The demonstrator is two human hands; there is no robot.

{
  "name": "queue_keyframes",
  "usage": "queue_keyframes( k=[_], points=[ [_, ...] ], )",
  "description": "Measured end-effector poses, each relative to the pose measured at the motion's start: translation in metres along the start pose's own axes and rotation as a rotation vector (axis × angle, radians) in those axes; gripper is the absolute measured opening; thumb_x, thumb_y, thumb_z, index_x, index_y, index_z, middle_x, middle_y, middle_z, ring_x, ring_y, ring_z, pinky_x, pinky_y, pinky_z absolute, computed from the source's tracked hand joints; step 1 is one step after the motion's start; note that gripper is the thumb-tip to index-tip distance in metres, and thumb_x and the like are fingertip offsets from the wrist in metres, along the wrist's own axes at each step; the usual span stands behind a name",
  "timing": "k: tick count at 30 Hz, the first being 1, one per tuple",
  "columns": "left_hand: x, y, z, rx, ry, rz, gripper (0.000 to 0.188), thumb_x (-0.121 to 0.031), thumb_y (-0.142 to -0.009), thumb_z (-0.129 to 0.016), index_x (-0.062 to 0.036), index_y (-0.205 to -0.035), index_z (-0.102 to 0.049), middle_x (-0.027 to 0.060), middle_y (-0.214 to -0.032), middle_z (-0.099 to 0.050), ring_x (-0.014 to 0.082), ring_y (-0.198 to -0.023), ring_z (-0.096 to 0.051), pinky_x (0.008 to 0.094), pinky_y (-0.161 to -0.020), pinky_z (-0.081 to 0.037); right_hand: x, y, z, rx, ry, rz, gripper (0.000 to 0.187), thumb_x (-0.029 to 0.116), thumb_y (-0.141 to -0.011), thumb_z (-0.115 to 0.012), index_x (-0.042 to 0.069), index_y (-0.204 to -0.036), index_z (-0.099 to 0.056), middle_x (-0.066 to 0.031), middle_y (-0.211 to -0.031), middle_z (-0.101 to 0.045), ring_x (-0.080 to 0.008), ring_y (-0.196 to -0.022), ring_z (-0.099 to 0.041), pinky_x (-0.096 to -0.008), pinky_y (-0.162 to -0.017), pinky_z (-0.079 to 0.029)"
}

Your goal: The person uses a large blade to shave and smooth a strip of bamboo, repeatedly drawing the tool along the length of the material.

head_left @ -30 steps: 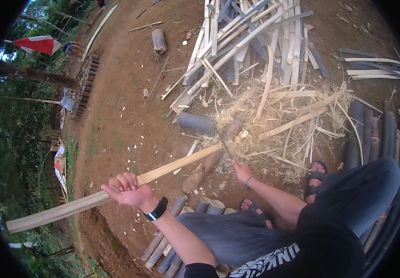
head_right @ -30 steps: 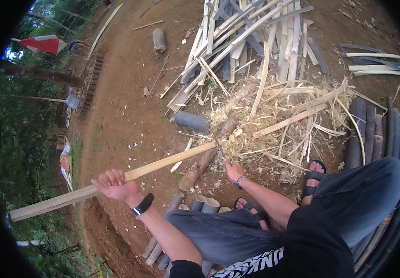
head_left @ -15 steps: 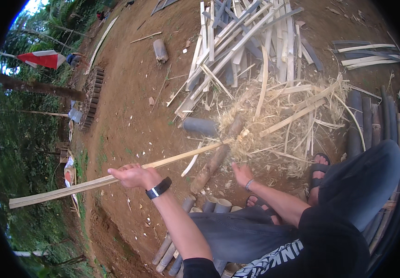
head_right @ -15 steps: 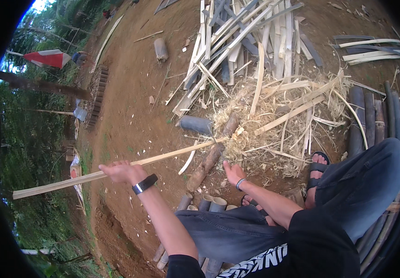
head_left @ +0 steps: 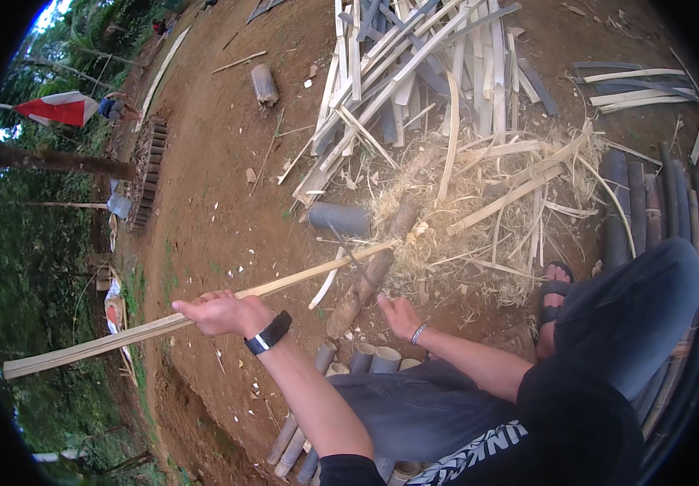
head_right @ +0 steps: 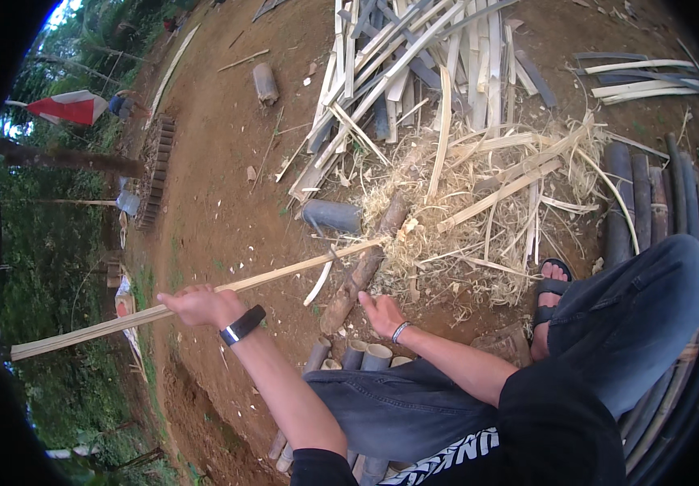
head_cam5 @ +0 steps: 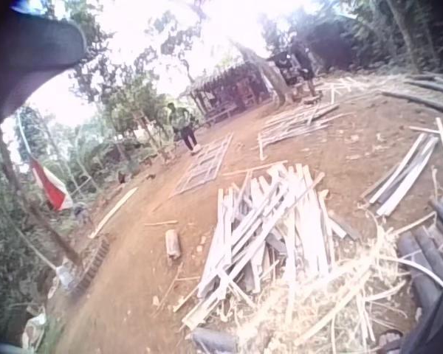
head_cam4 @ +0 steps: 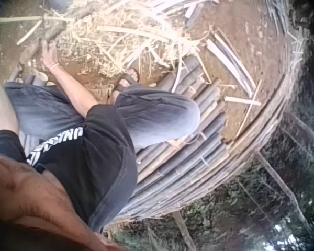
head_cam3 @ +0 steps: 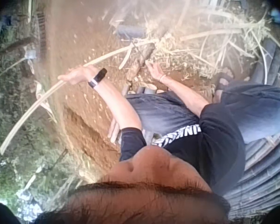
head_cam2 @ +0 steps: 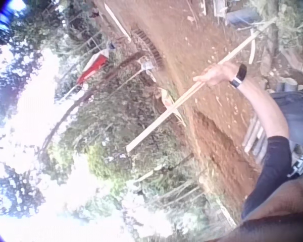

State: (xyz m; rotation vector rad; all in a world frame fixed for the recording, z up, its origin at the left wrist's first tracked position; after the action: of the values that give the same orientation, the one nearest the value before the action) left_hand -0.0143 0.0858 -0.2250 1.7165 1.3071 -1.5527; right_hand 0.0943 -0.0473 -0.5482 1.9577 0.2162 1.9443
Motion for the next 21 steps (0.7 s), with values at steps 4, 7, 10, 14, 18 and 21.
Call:
queue_keyframes(
  k=[4,7,10,14,18,21],
  points=[
    [0.010,-0.021,0.016,-0.097,0.002,0.020,0.048,-0.043,-0.094,-0.044,-0.0175,-0.060,-0.023,-0.0020,-0.052,-0.023,0.0137,-0.044,-0.022,0.0321,-0.045,-0.020,-0.003,-0.003,-0.001,0.018,0.114,0.064,0.076,0.056,-0.090,-0.042,-0.010,-0.054,-0.049,-0.0295,-0.051,-0.046,-0.0407,-0.052,-0.055,-0.0487,-0.056,-0.041],
    [0.015,-0.043,0.031,-0.124,0.046,0.062,0.050,-0.048,-0.094,-0.043,-0.0189,-0.060,-0.023,-0.0034,-0.052,-0.022,0.0124,-0.045,-0.022,0.0298,-0.046,-0.019,-0.030,-0.020,0.016,0.035,0.143,0.020,0.074,0.056,-0.090,-0.043,-0.011,-0.059,-0.055,-0.0327,-0.058,-0.050,-0.0444,-0.063,-0.058,-0.0500,-0.062,-0.043],
    [0.007,-0.029,0.018,-0.022,0.082,0.060,0.049,-0.048,-0.094,-0.043,-0.0177,-0.061,-0.025,-0.0032,-0.053,-0.022,0.0116,-0.046,-0.023,0.0283,-0.046,-0.020,-0.067,-0.042,0.045,-0.221,0.302,-0.188,0.071,0.055,-0.090,-0.041,-0.009,-0.066,-0.060,-0.0318,-0.064,-0.055,-0.0458,-0.071,-0.061,-0.0499,-0.066,-0.043],
    [-0.006,-0.006,0.006,0.011,0.111,0.023,0.049,-0.046,-0.095,-0.045,-0.0171,-0.061,-0.025,-0.0027,-0.052,-0.023,0.0121,-0.045,-0.024,0.0287,-0.045,-0.021,-0.031,-0.037,0.014,-0.113,0.100,-0.193,0.071,0.058,-0.091,-0.039,-0.005,-0.064,-0.059,-0.0245,-0.063,-0.058,-0.0374,-0.064,-0.060,-0.0487,-0.066,-0.043],
    [0.005,-0.014,0.013,0.017,0.106,0.031,0.051,-0.045,-0.095,-0.045,-0.0169,-0.058,-0.024,-0.0026,-0.051,-0.022,0.0125,-0.044,-0.024,0.0298,-0.044,-0.021,-0.004,-0.020,-0.004,-0.038,0.107,0.118,0.070,0.055,-0.092,-0.040,-0.008,-0.063,-0.057,-0.0271,-0.059,-0.053,-0.0398,-0.062,-0.058,-0.0488,-0.063,-0.042],
    [0.004,-0.015,0.017,0.010,0.112,0.039,0.051,-0.045,-0.095,-0.046,-0.0174,-0.058,-0.023,-0.0034,-0.050,-0.021,0.0118,-0.043,-0.022,0.0294,-0.043,-0.019,-0.041,-0.023,0.012,-0.121,0.173,0.012,0.071,0.054,-0.091,-0.041,-0.010,-0.064,-0.057,-0.0299,-0.059,-0.053,-0.0422,-0.062,-0.058,-0.0496,-0.063,-0.041]
  ],
)
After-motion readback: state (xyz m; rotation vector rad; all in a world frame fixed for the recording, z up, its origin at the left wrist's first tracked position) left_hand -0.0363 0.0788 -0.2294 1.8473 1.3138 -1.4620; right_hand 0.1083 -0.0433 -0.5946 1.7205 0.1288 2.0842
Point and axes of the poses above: each hand's wrist, its own y-axis away from the middle knuckle, its own z-axis out of the back of the hand, x = y × z, the point moved 4 cm from there along -y, towards the middle knuckle
